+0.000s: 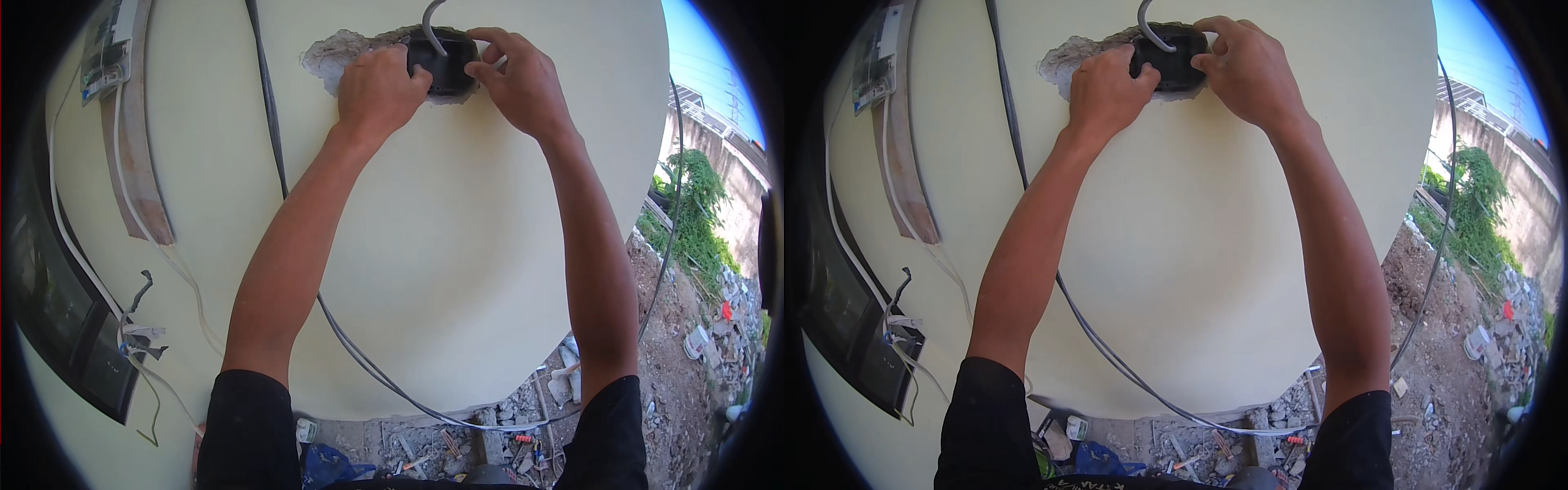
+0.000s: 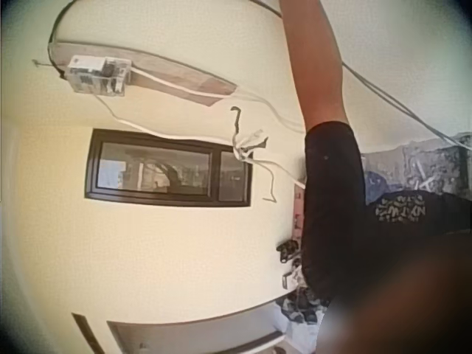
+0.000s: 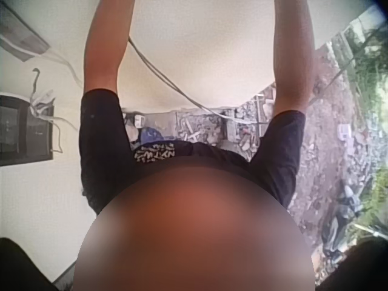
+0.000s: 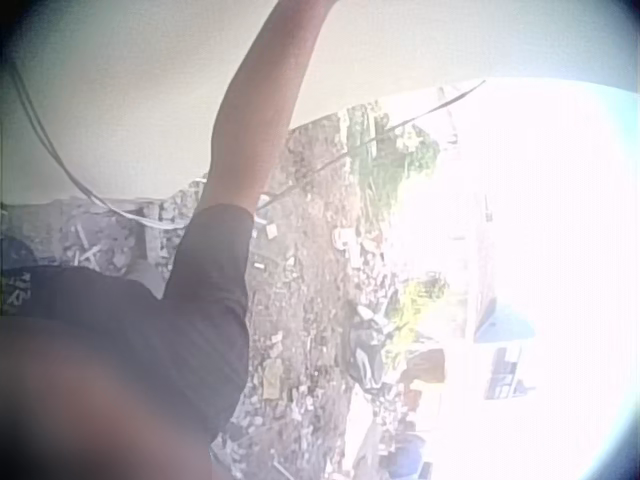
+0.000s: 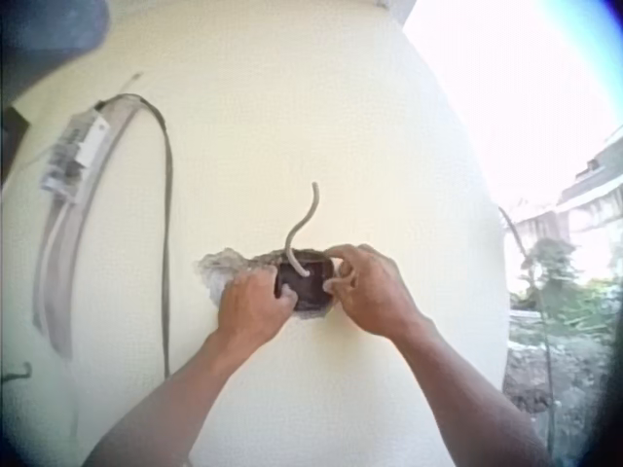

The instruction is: Installing an electrical junction box into a wall and routing wires.

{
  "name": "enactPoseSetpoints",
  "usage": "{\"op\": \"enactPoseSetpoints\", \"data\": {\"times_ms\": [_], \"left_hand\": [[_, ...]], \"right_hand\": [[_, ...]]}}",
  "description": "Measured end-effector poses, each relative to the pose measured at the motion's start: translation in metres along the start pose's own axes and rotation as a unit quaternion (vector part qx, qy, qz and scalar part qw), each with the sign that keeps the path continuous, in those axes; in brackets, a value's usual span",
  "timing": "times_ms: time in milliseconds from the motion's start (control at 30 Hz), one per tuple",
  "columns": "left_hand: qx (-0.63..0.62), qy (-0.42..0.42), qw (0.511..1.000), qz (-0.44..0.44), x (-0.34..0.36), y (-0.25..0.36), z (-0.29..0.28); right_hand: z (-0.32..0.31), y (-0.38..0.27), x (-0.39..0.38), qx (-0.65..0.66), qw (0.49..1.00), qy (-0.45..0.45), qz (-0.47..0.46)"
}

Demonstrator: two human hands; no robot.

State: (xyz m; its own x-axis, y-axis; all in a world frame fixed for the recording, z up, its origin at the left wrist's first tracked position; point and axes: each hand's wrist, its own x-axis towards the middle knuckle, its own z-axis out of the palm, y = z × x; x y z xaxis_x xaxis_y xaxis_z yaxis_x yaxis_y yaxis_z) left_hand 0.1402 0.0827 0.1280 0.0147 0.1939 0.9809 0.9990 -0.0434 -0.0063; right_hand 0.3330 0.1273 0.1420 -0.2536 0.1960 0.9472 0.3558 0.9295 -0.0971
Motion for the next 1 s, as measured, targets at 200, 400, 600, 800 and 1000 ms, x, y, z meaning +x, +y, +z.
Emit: {"op": "enactPoseSetpoints", "data": {"times_ms": [200, 400, 600, 800, 1000], "left_hand": [[-0.223, -0.155, 0.954, -0.125, 0.016, -0.007, -0.036], [-0.214, -0.033, 0.965, -0.146, 0.004, 0.002, -0.027], [-0.143, -0.057, 0.976, -0.151, 0.006, 0.018, -0.039], [-0.17, -0.025, 0.977, -0.125, 0.005, 0.012, -0.029], [-0.235, -0.088, 0.957, -0.149, 0.012, -0.008, -0.029]], "right_hand": [[0.015, 0.003, 0.012, -0.023, 0.999, 0.03, -0.011], [0.019, 0.007, 0.019, -0.006, 0.999, 0.039, 0.003], [-0.013, -0.046, 0.026, -0.039, 0.996, -0.033, 0.077], [0.0, -0.024, 0.033, -0.048, 0.993, -0.032, 0.1], [0.016, -0.012, 0.003, -0.067, 0.995, 0.049, -0.062]]}}
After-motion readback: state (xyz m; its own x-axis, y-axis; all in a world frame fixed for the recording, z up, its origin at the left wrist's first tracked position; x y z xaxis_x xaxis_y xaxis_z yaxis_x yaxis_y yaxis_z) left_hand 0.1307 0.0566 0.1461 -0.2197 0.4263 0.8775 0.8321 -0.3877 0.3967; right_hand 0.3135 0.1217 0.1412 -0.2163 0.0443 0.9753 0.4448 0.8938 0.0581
